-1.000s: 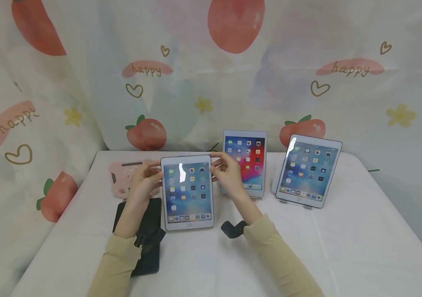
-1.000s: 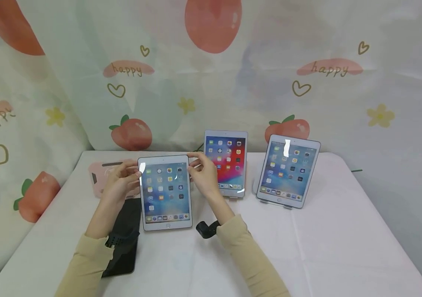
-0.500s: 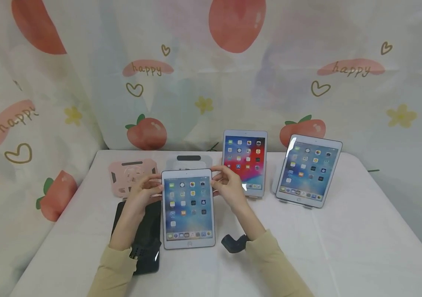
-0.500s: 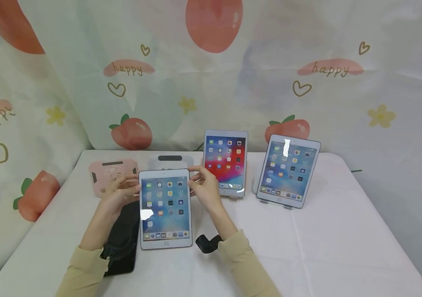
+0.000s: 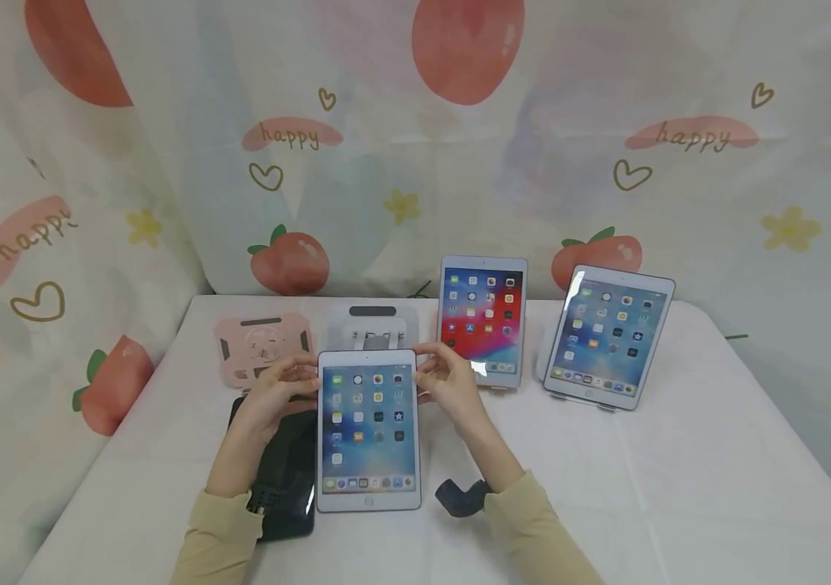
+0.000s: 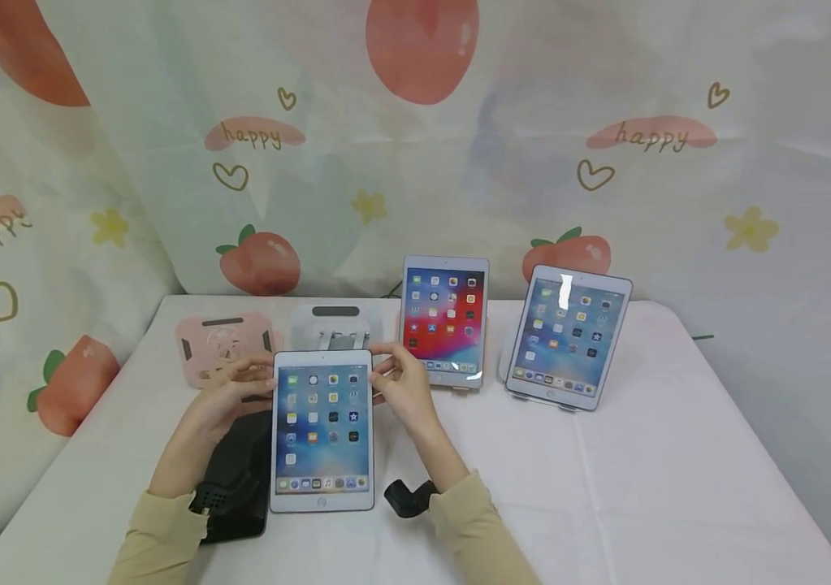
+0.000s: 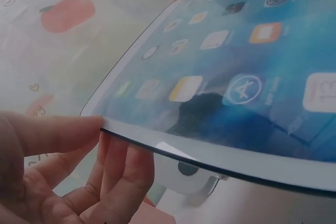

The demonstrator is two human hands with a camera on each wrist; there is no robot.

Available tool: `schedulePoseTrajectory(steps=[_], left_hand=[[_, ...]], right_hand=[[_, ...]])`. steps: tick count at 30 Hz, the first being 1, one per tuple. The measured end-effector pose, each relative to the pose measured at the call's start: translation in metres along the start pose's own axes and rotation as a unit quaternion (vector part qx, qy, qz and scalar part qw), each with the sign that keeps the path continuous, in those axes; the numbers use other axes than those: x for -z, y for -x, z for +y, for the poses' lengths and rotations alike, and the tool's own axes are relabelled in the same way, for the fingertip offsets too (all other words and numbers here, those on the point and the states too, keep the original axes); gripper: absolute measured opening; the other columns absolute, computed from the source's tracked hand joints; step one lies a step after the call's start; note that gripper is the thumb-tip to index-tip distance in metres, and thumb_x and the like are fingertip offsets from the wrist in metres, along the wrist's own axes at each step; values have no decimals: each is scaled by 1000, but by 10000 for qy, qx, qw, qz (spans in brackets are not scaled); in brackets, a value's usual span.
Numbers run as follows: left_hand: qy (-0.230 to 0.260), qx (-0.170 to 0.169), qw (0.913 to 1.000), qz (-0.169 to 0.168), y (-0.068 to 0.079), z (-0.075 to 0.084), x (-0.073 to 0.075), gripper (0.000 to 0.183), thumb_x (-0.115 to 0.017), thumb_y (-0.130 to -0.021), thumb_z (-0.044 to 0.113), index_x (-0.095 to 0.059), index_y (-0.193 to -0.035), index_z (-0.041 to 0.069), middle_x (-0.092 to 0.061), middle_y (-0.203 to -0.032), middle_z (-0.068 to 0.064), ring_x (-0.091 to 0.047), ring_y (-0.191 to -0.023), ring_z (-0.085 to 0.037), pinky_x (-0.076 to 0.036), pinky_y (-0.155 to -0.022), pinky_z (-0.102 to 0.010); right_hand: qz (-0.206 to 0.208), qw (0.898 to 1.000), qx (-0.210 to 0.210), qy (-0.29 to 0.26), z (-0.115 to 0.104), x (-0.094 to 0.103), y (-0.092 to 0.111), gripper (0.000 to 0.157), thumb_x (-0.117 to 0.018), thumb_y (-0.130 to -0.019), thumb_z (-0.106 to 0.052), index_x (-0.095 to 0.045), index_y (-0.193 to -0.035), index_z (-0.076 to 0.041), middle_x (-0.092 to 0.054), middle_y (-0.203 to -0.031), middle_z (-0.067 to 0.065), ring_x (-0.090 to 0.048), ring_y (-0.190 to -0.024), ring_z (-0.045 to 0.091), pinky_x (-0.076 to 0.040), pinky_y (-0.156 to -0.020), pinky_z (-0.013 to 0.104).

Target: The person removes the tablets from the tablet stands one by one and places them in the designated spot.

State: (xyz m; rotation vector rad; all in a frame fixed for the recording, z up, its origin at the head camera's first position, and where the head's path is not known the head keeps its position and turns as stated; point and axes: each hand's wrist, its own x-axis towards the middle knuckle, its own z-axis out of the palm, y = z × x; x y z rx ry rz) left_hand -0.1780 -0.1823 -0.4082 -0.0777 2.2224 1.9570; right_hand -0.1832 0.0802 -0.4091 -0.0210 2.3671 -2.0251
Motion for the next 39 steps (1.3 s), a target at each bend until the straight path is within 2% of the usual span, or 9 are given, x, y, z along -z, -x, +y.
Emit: schedulePoseTrajectory(steps=[6,9,17,24,31,36,39], left_hand=[[-185,6,9996,-194,-3,-3,0,39,-60,-89,3,-49,-126,0,-59,-97,-2,-60,-79,-14,-58,-73,-29],[-278,38,9995,-159,-4,-5,0,38,-59,-89,2,-48,-126,0,-59,-98,-4,-59,-79,-14,-59,-72,-30],[-440,381,9982,-137,-6,-10,-3,38,-61,-89,5,-51,-126,2,-60,-97,-8,-59,-81,-15,-59,-73,-30],[-644,374,9963,-437,-9,-13,1,40,-61,-90,8,-48,-127,0,-60,-97,-10,-60,-82,-16,-60,-77,-34],[-705,541,9954,-347,-11,-16,-2,36,-58,-93,12,-49,-126,0,-56,-102,-14,-62,-82,-17,-60,-76,-34],[-849,778,9929,-312,-11,-22,-2,35,-54,-95,14,-49,-126,-2,-56,-102,-15,-62,-80,-16,-60,-74,-33],[-874,752,9925,-404,-13,-23,-5,37,-52,-97,15,-49,-128,-5,-58,-101,-15,-62,-80,-16,-60,-73,-32]], right_hand=[[-6,10000,-77,16,4,0,1,35,-63,-87,0,-62,-121,-8,-59,-91,17,-63,-68,17,-60,-65,36],[-61,9999,-95,14,6,0,1,35,-63,-87,0,-61,-121,-7,-59,-92,17,-63,-69,17,-60,-66,37],[-115,9995,-294,102,17,-2,3,36,-62,-87,2,-61,-121,-7,-59,-90,14,-63,-68,15,-60,-64,34],[-110,9987,-422,264,22,-7,1,36,-61,-87,2,-59,-122,-7,-60,-90,13,-60,-68,15,-60,-63,33],[-171,9982,-409,393,24,-8,-2,33,-58,-88,1,-60,-120,-4,-60,-90,16,-62,-66,15,-60,-62,35],[-342,9963,-534,585,29,-10,3,32,-53,-90,-5,-59,-122,-2,-61,-91,17,-63,-70,18,-59,-64,34],[-322,9956,-492,730,31,-9,3,33,-53,-90,-7,-60,-122,0,-62,-96,18,-61,-77,20,-57,-65,31]])
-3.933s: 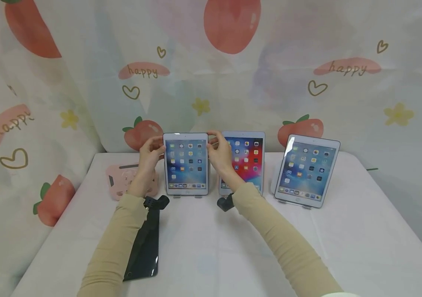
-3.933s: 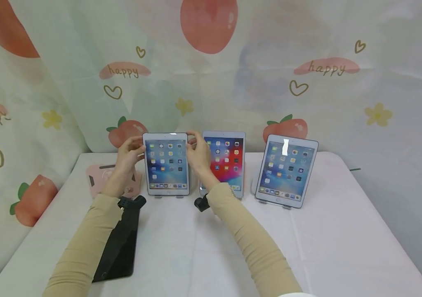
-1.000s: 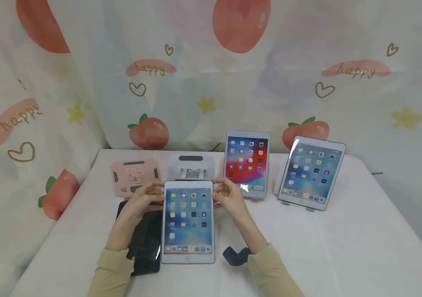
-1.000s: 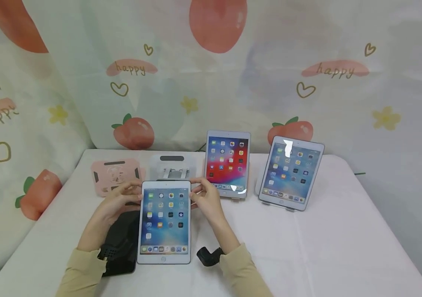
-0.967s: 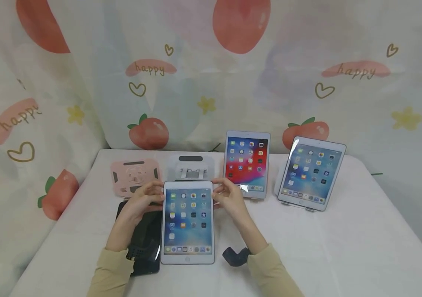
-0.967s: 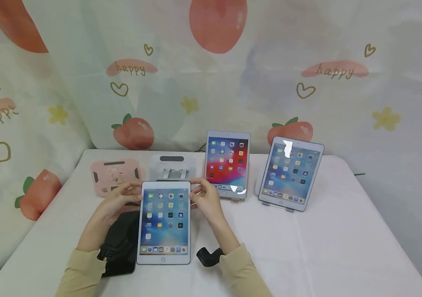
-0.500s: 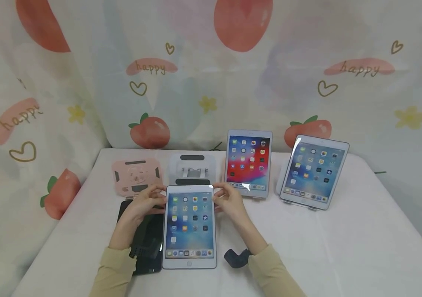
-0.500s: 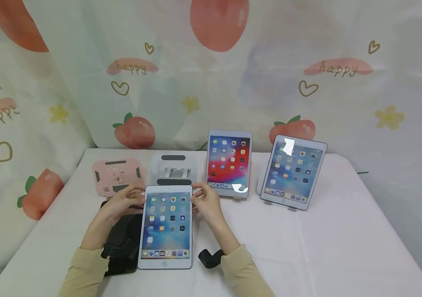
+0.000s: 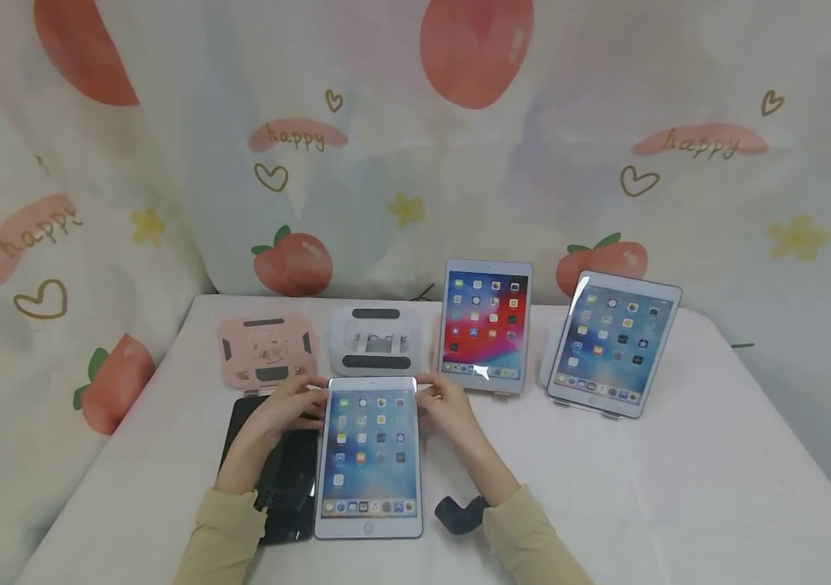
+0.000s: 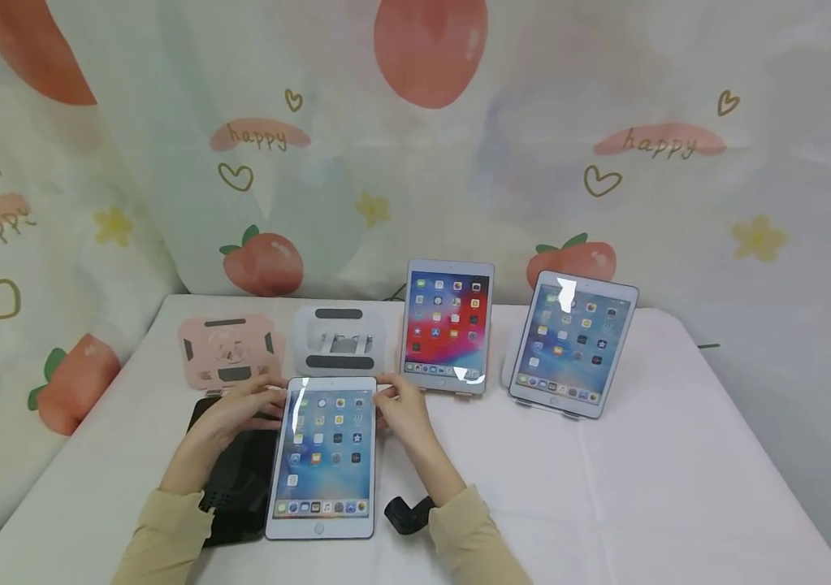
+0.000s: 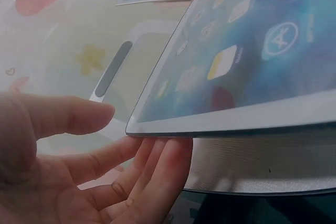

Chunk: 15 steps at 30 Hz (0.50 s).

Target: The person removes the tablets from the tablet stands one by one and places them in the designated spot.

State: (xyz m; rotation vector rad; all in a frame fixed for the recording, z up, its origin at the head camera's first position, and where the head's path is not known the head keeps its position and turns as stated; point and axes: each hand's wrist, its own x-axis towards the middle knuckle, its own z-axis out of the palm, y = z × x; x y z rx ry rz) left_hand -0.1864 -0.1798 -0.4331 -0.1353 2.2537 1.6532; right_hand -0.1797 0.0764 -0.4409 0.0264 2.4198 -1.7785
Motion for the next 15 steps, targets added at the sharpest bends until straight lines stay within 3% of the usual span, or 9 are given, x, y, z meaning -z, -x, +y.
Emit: schedulePoseTrajectory(steps=[9,15], left_hand=[[-381,-55,9988,-312,-2,-2,-2,37,-47,-97,16,-52,-123,-11,-63,-101,-20,-63,-80,-15,-60,-72,-31],[-437,-51,9983,-394,-2,-3,-3,43,-48,-98,23,-53,-122,-12,-62,-101,-20,-63,-83,-17,-60,-72,-29]], right_hand=[[-320,9991,-244,100,1,-1,0,39,-51,-95,-12,-53,-128,9,-61,-120,26,-67,-95,29,-58,-84,38],[-429,9985,-299,184,3,-4,-1,43,-50,-96,-14,-49,-132,10,-57,-131,26,-64,-109,34,-53,-94,42]])
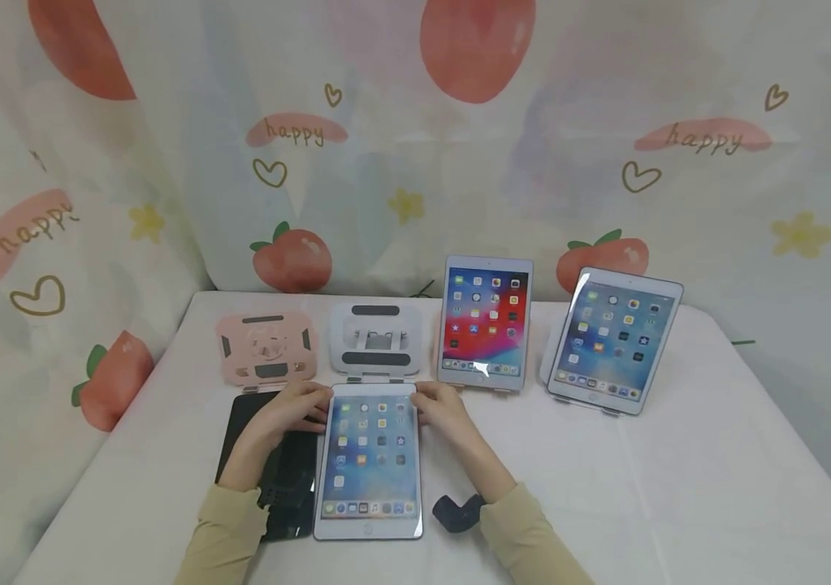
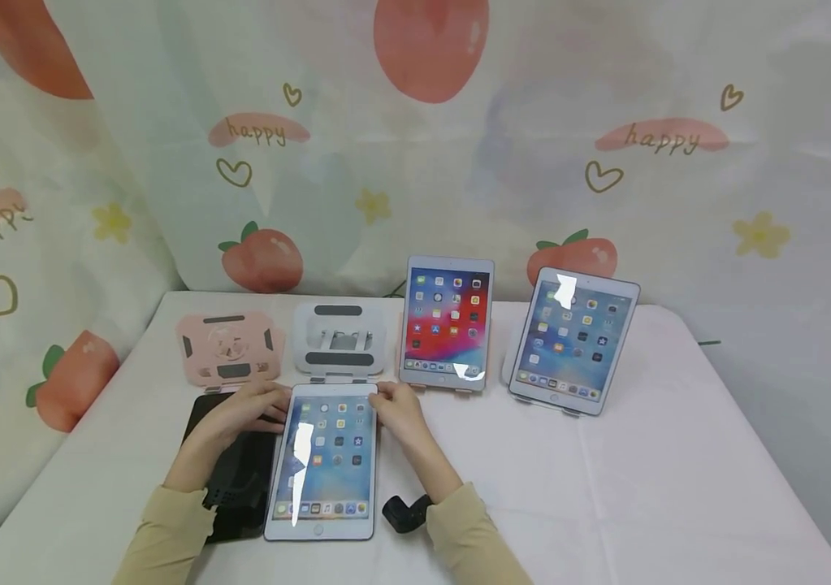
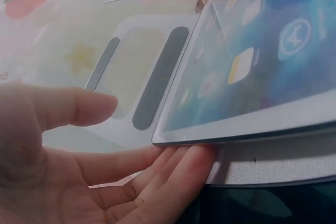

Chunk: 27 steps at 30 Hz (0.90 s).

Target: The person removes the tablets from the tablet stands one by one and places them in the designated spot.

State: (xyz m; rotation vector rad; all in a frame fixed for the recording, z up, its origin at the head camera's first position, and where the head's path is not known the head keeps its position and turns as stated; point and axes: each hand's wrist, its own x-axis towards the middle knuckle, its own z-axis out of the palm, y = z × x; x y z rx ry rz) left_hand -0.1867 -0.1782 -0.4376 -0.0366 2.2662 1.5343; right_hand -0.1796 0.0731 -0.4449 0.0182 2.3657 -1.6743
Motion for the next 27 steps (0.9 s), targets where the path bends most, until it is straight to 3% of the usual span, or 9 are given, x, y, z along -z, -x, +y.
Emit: schedulePoseTrajectory(steps=[5,12,17,27], left_hand=[[-128,-22,9999,42,2,4,-4,48,-49,-97,27,-53,-123,-13,-62,-103,-20,-64,-88,-21,-59,-74,-28],[-764,243,9957,453,4,10,-17,45,-49,-98,24,-54,-126,-11,-62,-115,-23,-64,-97,-26,-57,-86,-38],[-1094,174,9930,412,8,14,-20,47,-48,-99,25,-53,-127,-12,-62,-120,-24,-64,-106,-31,-53,-93,-45],[-1244,133,9916,334,9,12,-19,48,-48,-99,27,-55,-126,-12,-59,-128,-26,-61,-114,-37,-52,-95,-48]], right_hand=[[40,9999,-41,116,0,-1,0,45,-50,-96,-16,-49,-133,9,-54,-135,26,-60,-117,35,-49,-100,44],[119,9994,-26,326,2,-1,0,45,-52,-96,-18,-50,-133,8,-56,-133,25,-64,-110,33,-49,-100,45],[145,9993,10,350,2,0,-1,44,-52,-96,-17,-51,-132,8,-57,-132,24,-64,-109,33,-49,-99,45],[57,9990,115,438,5,2,-1,43,-51,-96,-18,-53,-130,9,-56,-134,24,-65,-108,34,-51,-98,45]])
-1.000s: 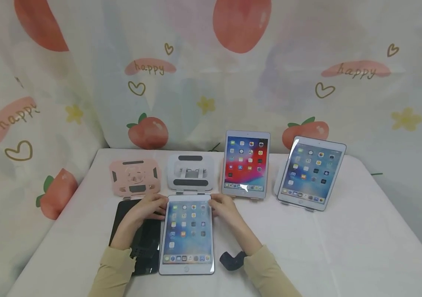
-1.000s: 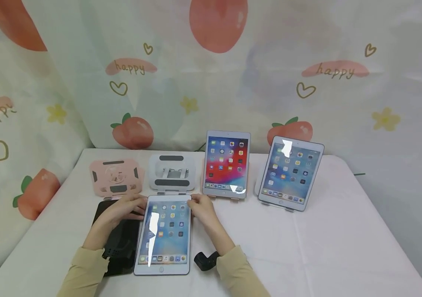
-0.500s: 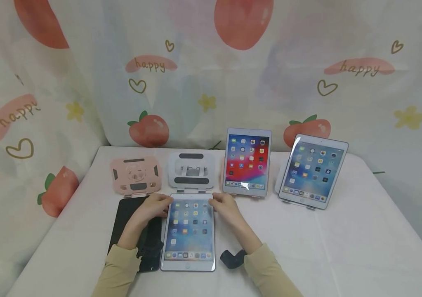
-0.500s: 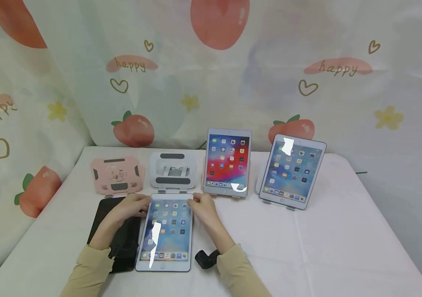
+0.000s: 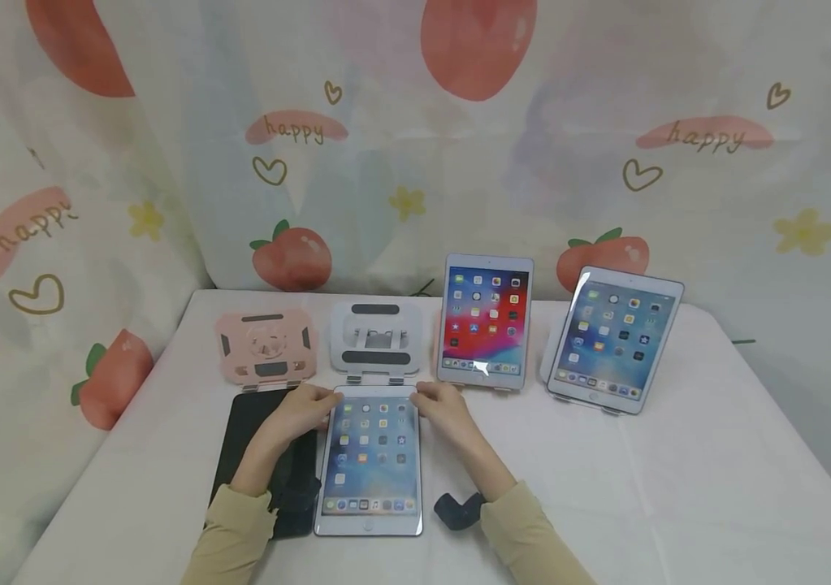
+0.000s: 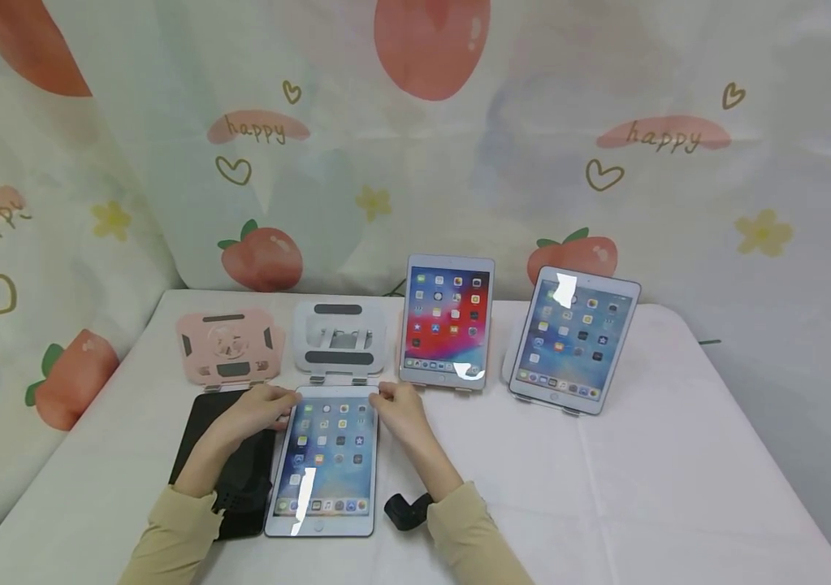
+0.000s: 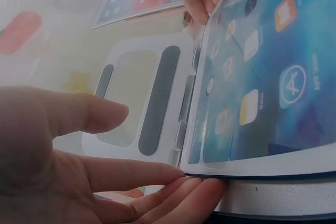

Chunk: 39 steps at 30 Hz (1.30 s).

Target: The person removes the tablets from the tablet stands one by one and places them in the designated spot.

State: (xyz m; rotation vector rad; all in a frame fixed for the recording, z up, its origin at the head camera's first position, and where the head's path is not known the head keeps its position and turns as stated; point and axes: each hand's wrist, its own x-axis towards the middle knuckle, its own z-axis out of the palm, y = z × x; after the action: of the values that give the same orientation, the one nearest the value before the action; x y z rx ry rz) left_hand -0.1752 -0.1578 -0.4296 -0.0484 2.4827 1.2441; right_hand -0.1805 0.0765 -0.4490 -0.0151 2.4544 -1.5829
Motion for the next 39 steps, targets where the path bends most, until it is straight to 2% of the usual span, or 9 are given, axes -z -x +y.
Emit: schedulePoseTrajectory(steps=[6,10,20,25,30,36,39], left_hand=[[23,-70,10000,6,1,-1,0,49,-47,-99,28,-53,-127,-12,-57,-129,-27,-58,-118,-40,-51,-95,-48],[103,-104,9998,157,1,-2,0,48,-47,-99,28,-51,-131,-7,-57,-129,-26,-61,-114,-39,-52,-94,-47],[242,-262,9988,329,1,1,1,41,-51,-98,27,-56,-127,-1,-63,-115,-21,-65,-96,-27,-57,-82,-40],[595,-356,9974,200,-1,1,0,41,-51,-98,28,-55,-128,-1,-64,-113,-20,-65,-95,-23,-57,-83,-38],[1009,-547,9934,-51,-2,8,-4,41,-51,-98,27,-56,-129,0,-65,-112,-20,-66,-96,-23,-57,-82,-36],[1216,-874,9882,-319,1,19,-9,39,-49,-99,24,-56,-129,1,-64,-113,-21,-66,-100,-25,-56,-88,-38],[1221,-1053,9858,-469,2,24,-9,40,-48,-99,24,-54,-131,-1,-62,-116,-25,-65,-104,-29,-55,-91,-41]], right_hand=[[-65,9999,55,-79,2,2,2,41,-52,-96,-17,-55,-128,9,-56,-134,24,-65,-109,35,-51,-96,44],[-128,9998,32,-165,3,3,1,40,-52,-96,-17,-55,-128,7,-58,-130,24,-65,-110,34,-54,-92,41],[-132,9999,-43,-57,0,9,0,33,-56,-95,-19,-60,-122,-1,-65,-107,16,-68,-87,22,-59,-79,35],[-118,9999,-40,-16,-4,15,1,29,-57,-94,-19,-63,-117,-2,-65,-101,14,-67,-84,20,-59,-77,34],[-6,10000,59,-44,-5,25,3,29,-56,-94,-17,-63,-117,-1,-68,-101,16,-68,-84,25,-59,-77,34],[-33,9994,289,-190,-6,50,5,34,-54,-96,-19,-59,-122,1,-66,-107,20,-68,-93,29,-58,-82,34],[115,9989,332,-324,-6,68,5,35,-55,-97,-21,-57,-125,0,-65,-110,22,-67,-95,29,-58,-84,33]])
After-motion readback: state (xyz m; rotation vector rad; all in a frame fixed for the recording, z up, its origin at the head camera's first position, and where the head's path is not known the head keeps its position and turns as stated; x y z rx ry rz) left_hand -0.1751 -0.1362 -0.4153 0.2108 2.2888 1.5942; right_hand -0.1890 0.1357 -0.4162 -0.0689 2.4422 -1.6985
